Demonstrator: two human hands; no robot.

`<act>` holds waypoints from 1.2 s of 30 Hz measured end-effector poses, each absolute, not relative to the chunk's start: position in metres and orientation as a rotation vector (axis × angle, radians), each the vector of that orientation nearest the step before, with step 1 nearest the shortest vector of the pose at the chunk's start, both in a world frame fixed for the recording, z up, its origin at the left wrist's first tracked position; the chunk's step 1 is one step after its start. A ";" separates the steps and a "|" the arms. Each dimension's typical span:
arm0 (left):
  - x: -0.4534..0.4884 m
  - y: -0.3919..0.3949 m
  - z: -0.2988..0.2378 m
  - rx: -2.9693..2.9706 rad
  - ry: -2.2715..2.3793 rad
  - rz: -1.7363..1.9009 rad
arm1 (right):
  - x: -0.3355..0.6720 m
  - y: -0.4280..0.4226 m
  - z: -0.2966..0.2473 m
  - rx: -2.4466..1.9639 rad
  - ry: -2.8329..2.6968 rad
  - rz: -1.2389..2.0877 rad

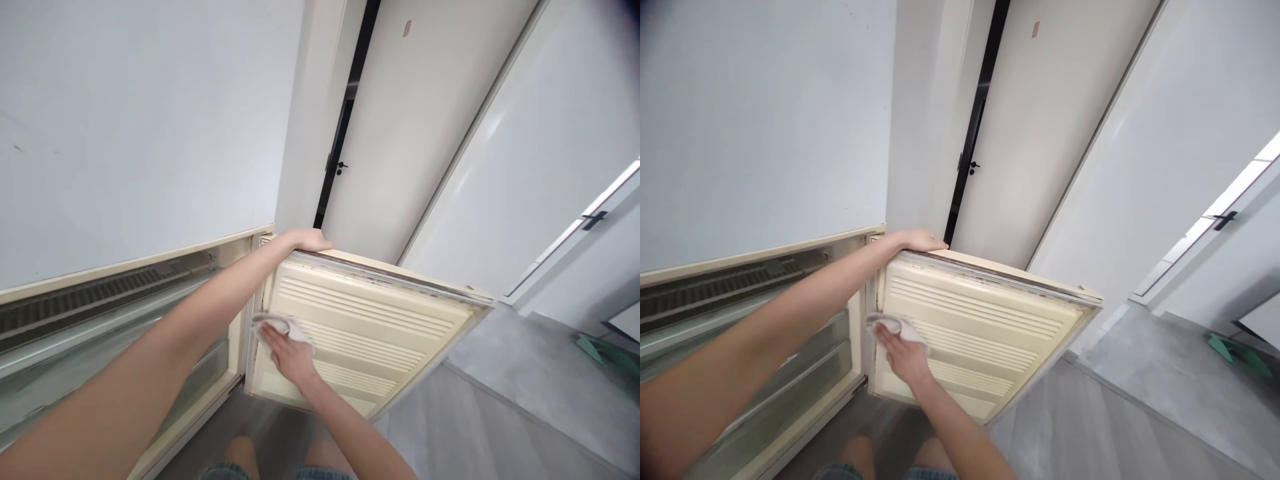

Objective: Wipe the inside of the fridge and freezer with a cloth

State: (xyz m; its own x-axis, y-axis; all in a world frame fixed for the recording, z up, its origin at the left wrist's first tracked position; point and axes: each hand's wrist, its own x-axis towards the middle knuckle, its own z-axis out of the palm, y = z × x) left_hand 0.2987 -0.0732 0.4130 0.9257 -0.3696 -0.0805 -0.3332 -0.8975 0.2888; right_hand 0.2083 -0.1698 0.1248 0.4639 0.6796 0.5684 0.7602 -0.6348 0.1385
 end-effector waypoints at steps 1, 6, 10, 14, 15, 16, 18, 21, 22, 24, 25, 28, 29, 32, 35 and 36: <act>0.298 -0.074 0.413 2.814 -0.526 -0.182 | 0.212 -0.168 0.148 -2.561 -1.238 -0.998; 0.295 -0.075 0.414 2.825 -0.511 -0.150 | 0.225 -0.175 0.211 -2.492 -0.928 -1.484; 0.295 -0.074 0.415 2.820 -0.528 -0.156 | 0.232 -0.231 0.183 -2.496 -0.679 -1.688; 0.298 -0.073 0.414 2.822 -0.524 -0.162 | 0.245 -0.316 0.158 -2.331 -0.218 -1.758; 0.299 -0.073 0.414 2.821 -0.521 -0.162 | 0.248 -0.334 0.158 -2.245 -0.094 -1.737; 0.301 -0.072 0.414 2.820 -0.518 -0.162 | 0.252 -0.347 0.159 -2.163 0.018 -1.709; 0.303 -0.072 0.413 2.818 -0.510 -0.158 | 0.256 -0.355 0.164 -2.047 0.173 -1.660; 0.306 -0.072 0.411 2.828 -0.487 -0.141 | 0.256 -0.313 0.174 -2.041 0.195 -1.632; 0.307 -0.072 0.411 2.833 -0.481 -0.134 | 0.254 -0.286 0.177 -2.063 0.171 -1.619; 0.308 -0.073 0.410 2.841 -0.472 -0.121 | 0.248 -0.224 0.183 -2.092 0.071 -1.557; 0.309 -0.073 0.409 2.846 -0.468 -0.118 | 0.245 -0.193 0.185 -2.108 0.023 -1.537; 0.310 -0.073 0.408 2.864 -0.447 -0.102 | 0.238 -0.126 0.190 -2.164 -0.103 -1.490; 0.310 -0.073 0.408 2.869 -0.443 -0.097 | 0.237 -0.117 0.191 -2.171 -0.126 -1.484; 0.309 -0.073 0.409 2.877 -0.431 -0.084 | 0.240 -0.136 0.189 -2.135 -0.115 -1.513; 0.307 -0.071 0.410 2.869 -0.443 -0.093 | 0.251 -0.202 0.182 -2.061 -0.058 -1.555; 0.306 -0.071 0.410 2.865 -0.447 -0.098 | 0.257 -0.230 0.180 -2.023 -0.028 -1.568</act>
